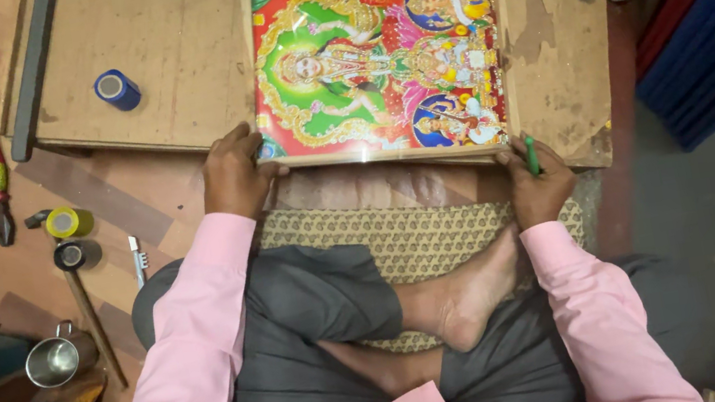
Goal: The person sits on the floor and works on a framed religious artwork. They use a metal ruler and a green tool to press down a clear plastic sheet over the image. Then they apply blue patterned tape along the edges of the frame to secure the plastic.
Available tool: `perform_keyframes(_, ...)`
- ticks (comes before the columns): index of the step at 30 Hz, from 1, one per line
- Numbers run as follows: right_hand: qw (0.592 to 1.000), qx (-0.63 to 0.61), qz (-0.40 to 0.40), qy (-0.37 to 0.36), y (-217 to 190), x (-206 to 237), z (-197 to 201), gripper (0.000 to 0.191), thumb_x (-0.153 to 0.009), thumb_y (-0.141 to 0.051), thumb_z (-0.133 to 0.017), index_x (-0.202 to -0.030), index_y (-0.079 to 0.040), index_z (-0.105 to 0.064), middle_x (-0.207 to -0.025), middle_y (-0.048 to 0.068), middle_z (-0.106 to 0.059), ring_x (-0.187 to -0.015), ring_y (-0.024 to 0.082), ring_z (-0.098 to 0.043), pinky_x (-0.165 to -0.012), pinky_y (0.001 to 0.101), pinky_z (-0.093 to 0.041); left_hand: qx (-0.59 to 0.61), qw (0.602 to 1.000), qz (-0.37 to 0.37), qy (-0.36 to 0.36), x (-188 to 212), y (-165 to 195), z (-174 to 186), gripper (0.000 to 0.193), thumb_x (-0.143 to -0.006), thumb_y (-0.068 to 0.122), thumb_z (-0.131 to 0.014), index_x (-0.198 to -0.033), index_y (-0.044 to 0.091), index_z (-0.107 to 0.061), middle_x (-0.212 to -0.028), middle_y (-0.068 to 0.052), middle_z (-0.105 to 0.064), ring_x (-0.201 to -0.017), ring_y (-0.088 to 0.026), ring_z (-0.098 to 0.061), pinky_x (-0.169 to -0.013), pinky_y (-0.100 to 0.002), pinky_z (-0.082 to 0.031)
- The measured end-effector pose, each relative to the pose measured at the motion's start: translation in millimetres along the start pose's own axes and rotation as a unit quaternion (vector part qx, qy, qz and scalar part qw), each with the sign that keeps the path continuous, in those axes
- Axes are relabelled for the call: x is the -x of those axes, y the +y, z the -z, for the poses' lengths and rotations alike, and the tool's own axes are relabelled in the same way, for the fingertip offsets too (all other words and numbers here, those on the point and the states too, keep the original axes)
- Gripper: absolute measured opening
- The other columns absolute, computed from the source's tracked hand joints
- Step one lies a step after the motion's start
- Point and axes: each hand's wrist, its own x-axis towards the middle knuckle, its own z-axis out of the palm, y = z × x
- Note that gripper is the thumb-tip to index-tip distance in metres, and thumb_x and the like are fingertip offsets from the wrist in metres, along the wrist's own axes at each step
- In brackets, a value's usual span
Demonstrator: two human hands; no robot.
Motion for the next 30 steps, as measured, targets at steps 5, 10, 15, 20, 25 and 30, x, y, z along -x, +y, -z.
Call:
perform_keyframes(5, 1.000, 0.022, 0.009, -0.017, -3.7, -5.7, 6.9, 0.025, -0.084, -0.002, -0.083, -0.109, 0.000, -0.079, -0.109, 0.015, -0.078, -0.106, 0.020, -0.073, -0.098, 0.0320, -0.054, 0.002, 1.000, 0.010, 0.003, 8.6, 13.7, 2.1, 0.059, -0.061, 0.016, -0.093, -0.113, -0.003, -0.073, -0.129, -0.025, -0.067, -0.116, -0.043, -0.064, -0.098, -0.047, -0.052)
perform_keyframes(10, 0.999, 0.034, -0.026, -0.025, -1.6, -9.8, 9.5, 0.027, -0.085, -0.003, -0.083, -0.111, 0.000, -0.078, -0.110, 0.015, -0.077, -0.103, 0.020, -0.073, -0.097, 0.0322, -0.054, -0.017, 0.999, 0.044, -0.009, -18.6, 11.6, 4.6, 0.042, -0.079, 0.017, -0.084, -0.115, 0.000, -0.071, -0.120, -0.024, -0.069, -0.109, -0.042, -0.065, -0.092, -0.049, -0.053)
perform_keyframes(15, 0.999, 0.009, -0.026, -0.022, 6.2, -13.9, 6.7, 0.027, -0.084, 0.000, -0.082, -0.111, 0.002, -0.078, -0.116, 0.016, -0.076, -0.111, 0.021, -0.071, -0.101, 0.0327, -0.053, 0.004, 0.996, -0.005, 0.085, -157.5, -17.8, -5.0, 0.032, -0.088, 0.004, -0.076, -0.120, 0.001, -0.074, -0.118, -0.021, -0.073, -0.107, -0.036, -0.072, -0.094, -0.043, -0.057)
perform_keyframes(20, 0.998, 0.016, -0.046, -0.025, 17.9, -18.7, 3.5, 0.024, -0.086, 0.000, -0.080, -0.111, 0.000, -0.078, -0.115, 0.015, -0.077, -0.112, 0.021, -0.072, -0.102, 0.0335, -0.054, -0.049, 0.991, 0.121, -0.015, -270.2, -42.4, -45.6, 0.043, -0.068, 0.009, -0.088, -0.109, 0.008, -0.076, -0.108, -0.020, -0.073, -0.098, -0.034, -0.071, -0.088, -0.039, -0.056)
perform_keyframes(25, 0.999, 0.028, 0.002, -0.036, 38.4, -25.5, 7.5, 0.027, -0.085, 0.003, -0.076, -0.112, 0.000, -0.077, -0.119, 0.017, -0.075, -0.117, 0.023, -0.071, -0.107, 0.0351, -0.053, -0.175, 0.982, -0.019, -0.062, -315.2, -57.4, -90.8, 0.023, -0.072, 0.011, -0.081, -0.092, 0.019, -0.085, -0.097, -0.012, -0.077, -0.090, -0.032, -0.073, -0.087, -0.041, -0.057)
perform_keyframes(30, 0.997, 0.050, -0.053, -0.029, 49.2, -27.0, 9.0, 0.027, -0.084, 0.004, -0.076, -0.110, -0.001, -0.078, -0.114, 0.016, -0.077, -0.113, 0.024, -0.072, -0.101, 0.0353, -0.055, -0.108, 0.993, -0.008, -0.056, -310.3, -62.0, -94.5, 0.032, -0.065, 0.011, -0.087, -0.096, 0.016, -0.084, -0.087, -0.014, -0.075, -0.077, -0.030, -0.073, -0.080, -0.037, -0.059)
